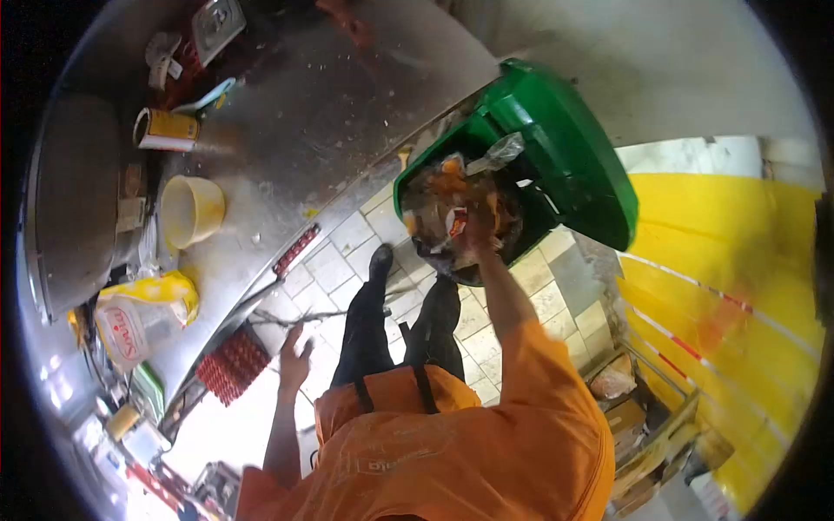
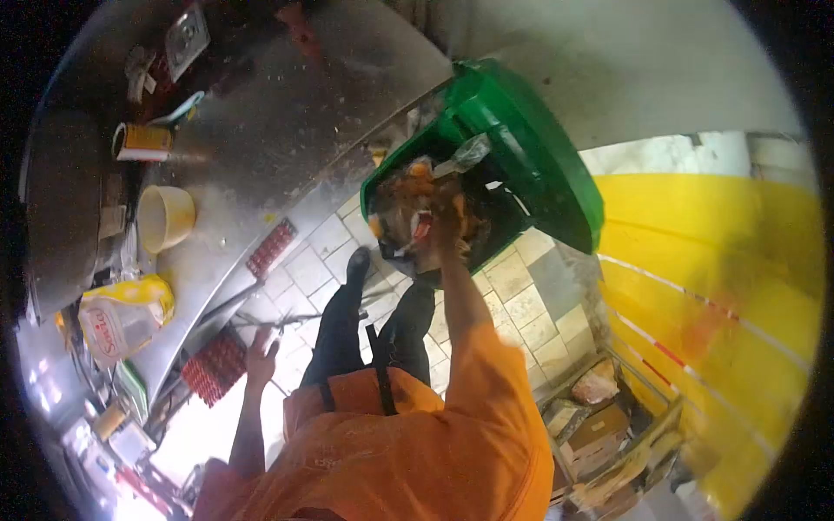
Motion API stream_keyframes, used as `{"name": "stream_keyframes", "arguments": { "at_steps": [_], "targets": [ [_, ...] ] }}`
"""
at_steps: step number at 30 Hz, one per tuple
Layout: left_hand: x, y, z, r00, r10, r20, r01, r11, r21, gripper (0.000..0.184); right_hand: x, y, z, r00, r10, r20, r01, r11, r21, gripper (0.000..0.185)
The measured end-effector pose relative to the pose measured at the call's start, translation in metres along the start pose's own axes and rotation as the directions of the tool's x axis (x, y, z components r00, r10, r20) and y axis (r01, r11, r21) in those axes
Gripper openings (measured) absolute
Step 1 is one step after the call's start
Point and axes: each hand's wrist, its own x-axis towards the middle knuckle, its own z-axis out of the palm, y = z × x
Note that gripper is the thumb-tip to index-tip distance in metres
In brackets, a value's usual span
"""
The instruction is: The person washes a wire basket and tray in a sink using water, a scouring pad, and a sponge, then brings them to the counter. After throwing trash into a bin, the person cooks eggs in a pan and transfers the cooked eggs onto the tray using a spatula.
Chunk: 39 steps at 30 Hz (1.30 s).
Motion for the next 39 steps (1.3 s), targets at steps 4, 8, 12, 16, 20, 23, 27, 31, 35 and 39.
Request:
{"name": "stream_keyframes", "arguments": {
  "at_steps": [4,8,12,16,20,23,27,31,35,39],
  "targets": [
    [-0.272,-0.176,-0.049,0.905,-0.347,-0.247,0.425,0.697,0.578,0.029,0.022,0.013,0.028,0.905,-0.065,0.420,0.111,0.990,-0.085,0.080],
    [-0.417,-0.121,0.037,0.321,-0.940,-0.117,0.935,0.335,-0.120,0.028,0.020,0.003,-0.066,0.922,-0.145,0.358,0.150,0.989,0.014,0.094],
    [-0.445,-0.074,0.182,0.333,-0.943,0.018,0.814,0.278,-0.510,0.027,0.000,-0.007,-0.143,0.920,-0.181,0.348,0.182,0.983,0.029,0.107],
    [-0.426,-0.039,0.272,0.361,-0.932,0.023,0.564,0.199,-0.802,0.027,-0.005,-0.059,-0.174,0.713,-0.423,0.560,0.255,0.899,0.356,0.093],
    [-0.419,-0.048,0.311,0.286,-0.955,0.076,0.346,0.029,-0.938,0.026,-0.086,-0.258,-0.207,0.294,-0.757,0.583,0.583,0.626,0.519,0.067],
    [-0.430,-0.081,0.342,0.207,-0.960,0.188,0.232,-0.138,-0.963,0.026,-0.185,-0.407,-0.224,-0.033,-0.837,0.547,0.609,0.417,0.675,0.057],
    [-0.459,-0.153,0.342,0.151,-0.941,0.302,0.141,-0.282,-0.949,0.025,-0.302,-0.515,-0.209,-0.219,-0.814,0.538,0.651,0.289,0.702,0.054],
    [-0.455,-0.239,0.280,0.220,-0.933,0.283,0.007,-0.289,-0.957,0.025,-0.347,-0.561,-0.239,-0.328,-0.719,0.613,0.771,0.172,0.614,0.052],
    [-0.387,-0.335,0.159,0.454,-0.882,0.125,-0.020,-0.150,-0.988,0.025,-0.326,-0.637,-0.358,-0.387,-0.631,0.672,0.670,0.308,0.675,0.031],
    [-0.316,-0.392,0.000,0.674,-0.738,-0.014,0.154,0.159,-0.975,0.030,-0.292,-0.746,-0.467,-0.177,-0.899,0.401,0.746,0.143,0.650,0.025]
  ]
}}
